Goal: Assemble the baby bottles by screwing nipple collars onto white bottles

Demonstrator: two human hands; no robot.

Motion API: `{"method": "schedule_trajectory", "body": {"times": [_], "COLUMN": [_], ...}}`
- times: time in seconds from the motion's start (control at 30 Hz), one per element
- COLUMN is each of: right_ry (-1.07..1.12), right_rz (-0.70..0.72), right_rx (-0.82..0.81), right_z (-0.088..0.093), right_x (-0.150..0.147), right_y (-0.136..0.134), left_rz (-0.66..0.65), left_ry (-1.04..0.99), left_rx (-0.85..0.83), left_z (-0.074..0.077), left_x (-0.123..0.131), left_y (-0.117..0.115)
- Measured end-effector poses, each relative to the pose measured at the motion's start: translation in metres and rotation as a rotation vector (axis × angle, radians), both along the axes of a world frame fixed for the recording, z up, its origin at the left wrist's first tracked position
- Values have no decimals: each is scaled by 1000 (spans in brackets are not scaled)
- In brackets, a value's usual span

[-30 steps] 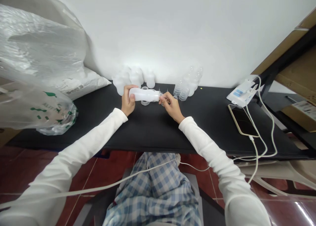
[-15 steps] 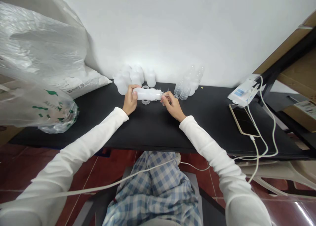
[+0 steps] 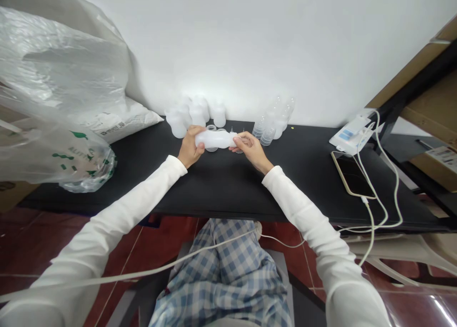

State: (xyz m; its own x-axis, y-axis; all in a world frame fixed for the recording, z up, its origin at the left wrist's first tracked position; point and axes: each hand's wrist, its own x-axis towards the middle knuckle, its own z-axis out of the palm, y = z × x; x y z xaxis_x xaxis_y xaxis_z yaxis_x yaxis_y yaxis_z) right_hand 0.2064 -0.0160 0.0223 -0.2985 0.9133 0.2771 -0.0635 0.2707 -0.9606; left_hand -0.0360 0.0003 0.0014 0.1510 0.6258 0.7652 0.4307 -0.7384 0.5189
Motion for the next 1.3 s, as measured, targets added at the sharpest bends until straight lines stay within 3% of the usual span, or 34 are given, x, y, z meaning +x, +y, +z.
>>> {"method": "schedule_trajectory", "body": {"times": [0.13, 0.33, 0.47, 0.6, 0.7, 0.83, 0.97, 1.1, 1.2, 1.3], "right_ry": [-113, -713, -877, -868, -692, -487, -414, -308, -315, -503], "right_rz": [-88, -104, -134, -170, -176, -165, -183, -87, -99, -201], "right_rx": [219, 1036, 1310, 1307, 1198, 864, 515, 300, 397, 766], "right_z": [0, -6, -10, -11, -12, -12, -10, -9, -9, -11], "right_x": [3, 15, 23, 19, 11, 4, 1, -4, -5, 3], "right_y": [-1, 3, 4, -1, -3, -5, -6, -7, -6, -2], "left_rz": [47, 66, -37, 28, 95, 109, 62, 45, 95, 163], "left_ry": [-154, -329, -357, -357, -278, -105, 85, 82, -38, -221], "left_rx": [-188, -622, -703, -514, -300, -133, 69, 193, 61, -262], "left_z": [7, 0, -4, 1, 6, 5, -2, -2, 3, 3], "left_x": [8, 12, 12, 7, 3, -1, -7, -9, -6, -5], "left_y": [-12, 0, 5, -1, -10, -15, -10, -9, -11, -5]}}
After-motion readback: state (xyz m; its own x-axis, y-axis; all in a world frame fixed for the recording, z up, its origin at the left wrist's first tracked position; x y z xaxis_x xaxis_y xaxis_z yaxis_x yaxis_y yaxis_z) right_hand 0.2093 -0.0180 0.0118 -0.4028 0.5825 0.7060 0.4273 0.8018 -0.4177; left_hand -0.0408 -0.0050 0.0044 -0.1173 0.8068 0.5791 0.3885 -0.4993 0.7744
